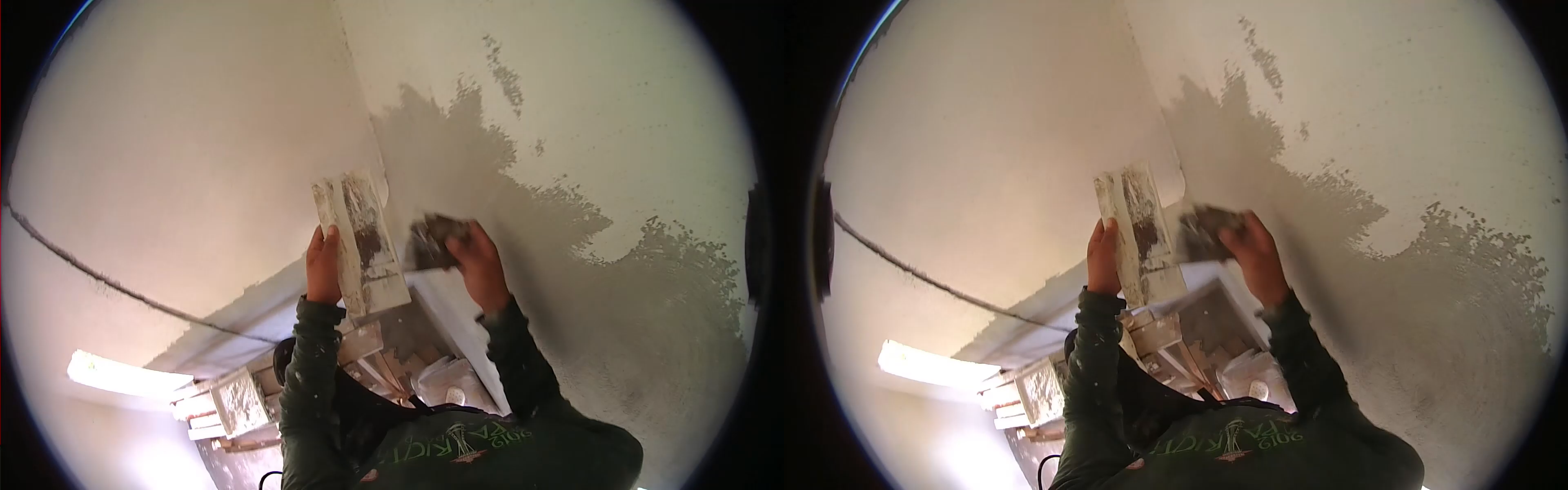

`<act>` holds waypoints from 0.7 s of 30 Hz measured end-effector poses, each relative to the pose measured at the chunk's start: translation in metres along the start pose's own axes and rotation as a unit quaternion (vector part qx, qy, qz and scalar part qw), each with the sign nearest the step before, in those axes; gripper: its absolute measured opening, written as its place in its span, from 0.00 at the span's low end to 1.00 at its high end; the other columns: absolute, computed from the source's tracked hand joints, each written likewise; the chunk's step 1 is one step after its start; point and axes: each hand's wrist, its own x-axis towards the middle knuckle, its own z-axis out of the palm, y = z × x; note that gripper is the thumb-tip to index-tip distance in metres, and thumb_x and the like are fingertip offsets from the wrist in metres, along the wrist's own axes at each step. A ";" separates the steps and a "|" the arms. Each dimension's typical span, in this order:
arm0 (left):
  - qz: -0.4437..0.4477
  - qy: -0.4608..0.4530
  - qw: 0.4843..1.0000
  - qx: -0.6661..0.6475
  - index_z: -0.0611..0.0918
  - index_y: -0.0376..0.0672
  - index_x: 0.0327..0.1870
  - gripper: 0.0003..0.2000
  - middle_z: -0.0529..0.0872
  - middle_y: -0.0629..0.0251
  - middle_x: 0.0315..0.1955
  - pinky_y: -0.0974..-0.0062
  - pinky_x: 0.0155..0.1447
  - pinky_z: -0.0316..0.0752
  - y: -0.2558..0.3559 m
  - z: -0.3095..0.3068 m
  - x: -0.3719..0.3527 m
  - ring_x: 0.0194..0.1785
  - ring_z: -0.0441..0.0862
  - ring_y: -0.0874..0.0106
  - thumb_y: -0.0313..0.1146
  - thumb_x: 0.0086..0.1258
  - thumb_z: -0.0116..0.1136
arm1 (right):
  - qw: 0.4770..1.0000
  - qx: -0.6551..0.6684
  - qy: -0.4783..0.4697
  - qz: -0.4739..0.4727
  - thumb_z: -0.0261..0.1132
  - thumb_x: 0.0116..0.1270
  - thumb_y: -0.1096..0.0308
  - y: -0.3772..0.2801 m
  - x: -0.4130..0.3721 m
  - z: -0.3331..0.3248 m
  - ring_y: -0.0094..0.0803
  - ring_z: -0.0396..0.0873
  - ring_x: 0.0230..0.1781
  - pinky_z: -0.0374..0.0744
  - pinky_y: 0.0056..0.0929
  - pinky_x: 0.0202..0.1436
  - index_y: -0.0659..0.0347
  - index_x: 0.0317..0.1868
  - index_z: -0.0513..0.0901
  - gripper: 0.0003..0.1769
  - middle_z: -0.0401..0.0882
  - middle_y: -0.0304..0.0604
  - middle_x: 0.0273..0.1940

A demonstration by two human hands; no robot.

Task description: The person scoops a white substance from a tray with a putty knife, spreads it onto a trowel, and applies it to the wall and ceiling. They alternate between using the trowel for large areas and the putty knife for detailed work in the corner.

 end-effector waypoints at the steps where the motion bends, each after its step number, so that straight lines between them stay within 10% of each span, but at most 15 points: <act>1: -0.024 0.001 1.000 -0.018 0.75 0.41 0.63 0.16 0.85 0.69 0.44 0.78 0.44 0.80 -0.002 -0.006 -0.013 0.42 0.83 0.78 0.38 0.82 0.49 | 0.999 0.031 -0.024 0.013 0.60 0.75 0.69 0.003 0.023 0.015 0.21 0.79 0.41 0.78 0.24 0.41 0.62 0.54 0.76 0.11 0.83 0.38 0.47; 5: 0.004 0.044 0.996 -0.081 0.74 0.41 0.64 0.16 0.85 0.67 0.47 0.77 0.43 0.81 0.004 0.007 -0.048 0.43 0.84 0.77 0.38 0.82 0.48 | 0.964 0.085 -0.197 0.158 0.62 0.74 0.67 0.040 0.077 0.037 0.19 0.77 0.35 0.75 0.20 0.36 0.62 0.54 0.77 0.12 0.82 0.37 0.42; 12: 0.052 0.096 0.992 -0.065 0.73 0.39 0.64 0.17 0.84 0.62 0.48 0.70 0.50 0.83 0.016 -0.052 -0.047 0.46 0.85 0.70 0.39 0.82 0.47 | 0.959 -0.142 -0.098 0.227 0.63 0.71 0.67 0.082 0.036 -0.016 0.19 0.77 0.34 0.75 0.22 0.34 0.63 0.51 0.78 0.12 0.82 0.37 0.38; 15: 0.059 0.150 0.987 -0.022 0.74 0.39 0.62 0.16 0.84 0.63 0.46 0.71 0.49 0.82 0.039 -0.072 -0.029 0.45 0.85 0.70 0.38 0.81 0.48 | 0.958 -0.284 -0.035 -0.010 0.64 0.70 0.72 0.072 0.019 0.004 0.28 0.81 0.37 0.79 0.27 0.39 0.63 0.49 0.80 0.10 0.83 0.40 0.38; 17: 0.070 0.165 0.984 -0.019 0.74 0.39 0.60 0.15 0.84 0.62 0.46 0.70 0.48 0.82 0.047 -0.081 -0.015 0.45 0.85 0.70 0.37 0.80 0.49 | 0.828 -0.461 -0.055 -0.316 0.64 0.66 0.79 0.046 0.007 0.043 0.36 0.84 0.43 0.82 0.32 0.48 0.63 0.45 0.83 0.08 0.84 0.43 0.41; 21: 0.114 0.142 0.983 -0.013 0.74 0.39 0.60 0.15 0.84 0.62 0.46 0.70 0.49 0.82 0.059 -0.081 -0.002 0.45 0.85 0.70 0.37 0.79 0.49 | 0.714 -0.481 -0.216 -0.460 0.68 0.56 0.76 0.064 0.006 0.080 0.39 0.82 0.51 0.86 0.34 0.51 0.54 0.53 0.85 0.22 0.84 0.38 0.50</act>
